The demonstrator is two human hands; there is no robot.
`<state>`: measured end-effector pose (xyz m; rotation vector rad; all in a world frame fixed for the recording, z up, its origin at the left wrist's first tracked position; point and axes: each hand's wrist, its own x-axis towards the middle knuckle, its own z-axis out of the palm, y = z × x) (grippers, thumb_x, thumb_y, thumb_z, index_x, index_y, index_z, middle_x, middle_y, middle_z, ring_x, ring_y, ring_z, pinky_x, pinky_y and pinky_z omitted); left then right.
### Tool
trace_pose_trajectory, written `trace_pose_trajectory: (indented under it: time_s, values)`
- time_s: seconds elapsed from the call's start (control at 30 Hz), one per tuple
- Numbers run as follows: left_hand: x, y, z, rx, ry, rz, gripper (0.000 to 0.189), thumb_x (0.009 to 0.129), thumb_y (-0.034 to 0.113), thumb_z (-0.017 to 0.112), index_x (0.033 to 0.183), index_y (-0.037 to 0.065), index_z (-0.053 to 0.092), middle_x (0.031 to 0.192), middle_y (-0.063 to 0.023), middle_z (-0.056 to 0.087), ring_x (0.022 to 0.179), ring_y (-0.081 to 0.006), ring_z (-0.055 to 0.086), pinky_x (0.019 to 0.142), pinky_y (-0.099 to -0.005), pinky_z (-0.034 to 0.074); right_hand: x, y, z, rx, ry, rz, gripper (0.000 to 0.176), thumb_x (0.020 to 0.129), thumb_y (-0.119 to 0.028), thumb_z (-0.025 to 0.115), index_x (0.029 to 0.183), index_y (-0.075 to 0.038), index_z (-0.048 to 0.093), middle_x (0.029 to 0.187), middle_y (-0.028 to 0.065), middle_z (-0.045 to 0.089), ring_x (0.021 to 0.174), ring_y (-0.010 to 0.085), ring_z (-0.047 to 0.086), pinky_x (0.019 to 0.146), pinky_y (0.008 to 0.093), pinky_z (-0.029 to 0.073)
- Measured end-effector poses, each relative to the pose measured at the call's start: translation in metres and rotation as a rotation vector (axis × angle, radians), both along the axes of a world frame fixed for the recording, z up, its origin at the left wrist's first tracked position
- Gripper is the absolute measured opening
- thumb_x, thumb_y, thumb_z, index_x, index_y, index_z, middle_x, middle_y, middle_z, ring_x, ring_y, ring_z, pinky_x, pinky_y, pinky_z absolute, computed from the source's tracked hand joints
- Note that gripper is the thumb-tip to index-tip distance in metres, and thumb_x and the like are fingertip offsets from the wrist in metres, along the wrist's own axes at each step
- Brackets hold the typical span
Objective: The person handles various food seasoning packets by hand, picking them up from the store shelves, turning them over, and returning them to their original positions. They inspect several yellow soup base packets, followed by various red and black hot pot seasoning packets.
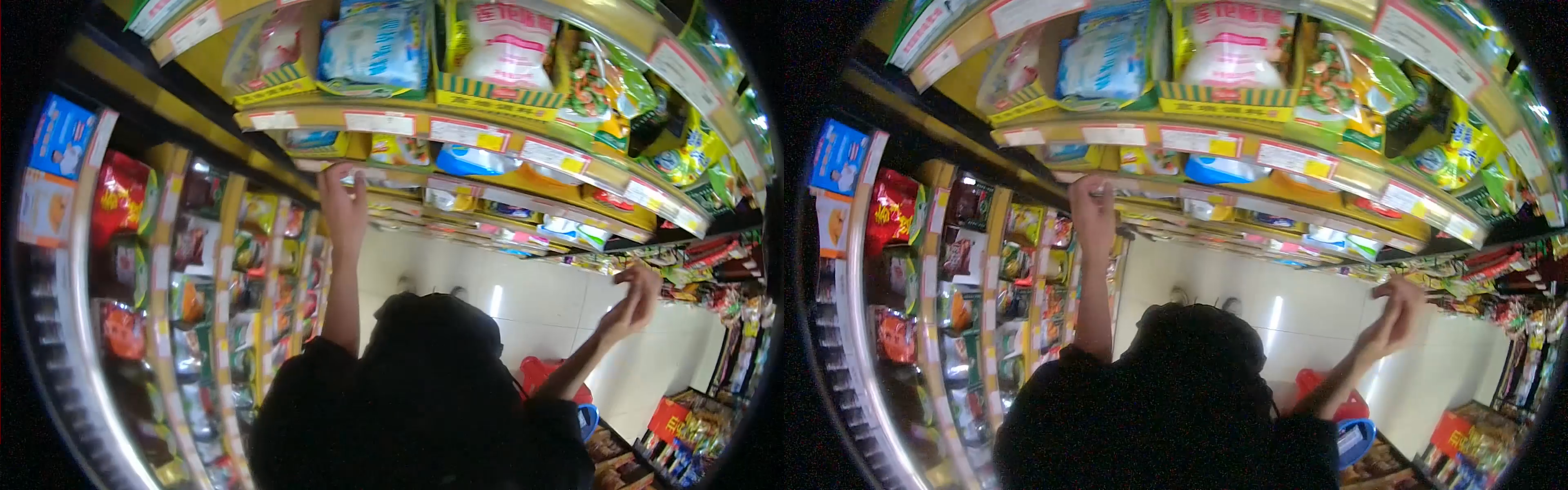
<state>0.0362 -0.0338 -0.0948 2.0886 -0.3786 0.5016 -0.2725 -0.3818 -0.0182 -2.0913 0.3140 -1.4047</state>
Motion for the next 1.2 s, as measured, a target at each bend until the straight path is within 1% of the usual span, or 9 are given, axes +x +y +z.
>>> trace_pose_trajectory:
  time_s: [0.13, 0.2, 0.37, 0.6, 0.67, 0.73, 0.77, 0.93, 1.2]
  values:
    - [0.008, -0.008, -0.008, 0.075, 0.12, -0.073, 0.035, 0.096, 0.024, 0.068, 0.119, 0.0, 0.057, 0.107, -0.0184, 0.06, 0.102, -0.0337, 0.06, 0.088, -0.0456, 0.049, 0.026, 0.084, -0.048, 0.65, 0.048, 0.175, 0.018, 0.101, -0.007, 0.053, 0.102, 0.005, 0.066, 0.094, 0.0118, 0.062, 0.064, 0.0153, 0.059, 0.059, 0.0264, 0.048]
    - [0.01, -0.015, 0.004, 0.129, 0.141, -0.065, 0.038, 0.095, 0.028, 0.068, 0.119, -0.001, 0.058, 0.107, -0.0186, 0.06, 0.102, -0.0347, 0.06, 0.089, -0.0464, 0.049, 0.031, 0.109, -0.059, 0.762, 0.154, 0.254, 0.015, 0.1, -0.006, 0.056, 0.101, 0.003, 0.068, 0.092, 0.0104, 0.063, 0.065, 0.014, 0.06, 0.061, 0.0261, 0.048]
    - [0.026, -0.03, 0.018, 0.394, 0.013, 0.014, 0.035, 0.094, 0.033, 0.068, 0.113, 0.003, 0.063, 0.105, -0.0173, 0.06, 0.101, -0.0384, 0.058, 0.088, -0.0473, 0.048, 0.033, 0.127, -0.054, 0.641, 0.332, 0.292, 0.015, 0.096, 0.001, 0.057, 0.101, 0.003, 0.07, 0.087, 0.0094, 0.061, 0.066, 0.0133, 0.061, 0.06, 0.0258, 0.051]
    - [0.033, -0.034, 0.033, -0.003, -0.165, 0.019, 0.019, 0.092, 0.017, 0.07, 0.094, 0.002, 0.058, 0.086, -0.0145, 0.061, 0.077, -0.0363, 0.057, 0.075, -0.0407, 0.047, 0.029, 0.125, -0.052, 0.667, 0.299, 0.212, 0.015, 0.096, 0.0, 0.057, 0.101, 0.002, 0.071, 0.088, 0.0091, 0.061, 0.065, 0.0131, 0.061, 0.059, 0.0258, 0.051]
    - [0.023, -0.032, 0.045, -0.05, -0.068, 0.045, 0.018, 0.097, 0.019, 0.064, 0.093, 0.004, 0.055, 0.085, -0.0177, 0.058, 0.078, -0.0402, 0.056, 0.073, -0.0453, 0.046, 0.027, 0.123, -0.053, 0.675, 0.28, 0.192, 0.015, 0.096, 0.0, 0.057, 0.101, 0.002, 0.071, 0.088, 0.0093, 0.061, 0.065, 0.0131, 0.061, 0.059, 0.0257, 0.05]
    - [0.017, -0.022, 0.048, -0.107, 0.073, 0.063, 0.019, 0.098, 0.018, 0.064, 0.091, 0.004, 0.052, 0.082, -0.0165, 0.056, 0.073, -0.0324, 0.053, 0.07, -0.0406, 0.045, 0.028, 0.124, -0.056, 0.672, 0.268, 0.18, 0.015, 0.096, 0.0, 0.057, 0.102, 0.002, 0.071, 0.089, 0.0095, 0.061, 0.065, 0.013, 0.061, 0.06, 0.0257, 0.05]
    - [0.009, -0.018, 0.053, -0.158, 0.088, 0.04, 0.023, 0.099, 0.02, 0.063, 0.09, 0.004, 0.05, 0.079, -0.0103, 0.053, 0.07, -0.0202, 0.048, 0.066, -0.0346, 0.042, 0.028, 0.125, -0.054, 0.681, 0.272, 0.164, 0.016, 0.096, 0.0, 0.056, 0.102, 0.002, 0.07, 0.088, 0.0092, 0.061, 0.066, 0.013, 0.062, 0.061, 0.0259, 0.05]
    - [-0.048, 0.014, 0.022, -0.553, 0.429, -0.27, 0.023, 0.1, 0.022, 0.064, 0.09, 0.009, 0.048, 0.079, 0.0045, 0.042, 0.073, -0.0051, 0.039, 0.064, -0.0235, 0.035, 0.03, 0.134, -0.047, 0.673, 0.293, 0.26, 0.015, 0.098, -0.001, 0.055, 0.102, 0.004, 0.068, 0.094, 0.01, 0.061, 0.075, 0.014, 0.062, 0.064, 0.0261, 0.052]
    - [-0.141, -0.018, 0.017, -0.568, 0.534, -0.557, 0.02, 0.099, 0.011, 0.065, 0.096, 0.006, 0.046, 0.095, -0.0011, 0.05, 0.086, -0.0048, 0.047, 0.071, -0.0188, 0.042, 0.063, 0.144, -0.024, 0.836, 0.485, 0.802, 0.064, 0.092, -0.023, 0.074, 0.145, -0.002, 0.045, 0.129, 0.0146, 0.061, 0.111, 0.0223, 0.065, 0.097, 0.0376, 0.053]
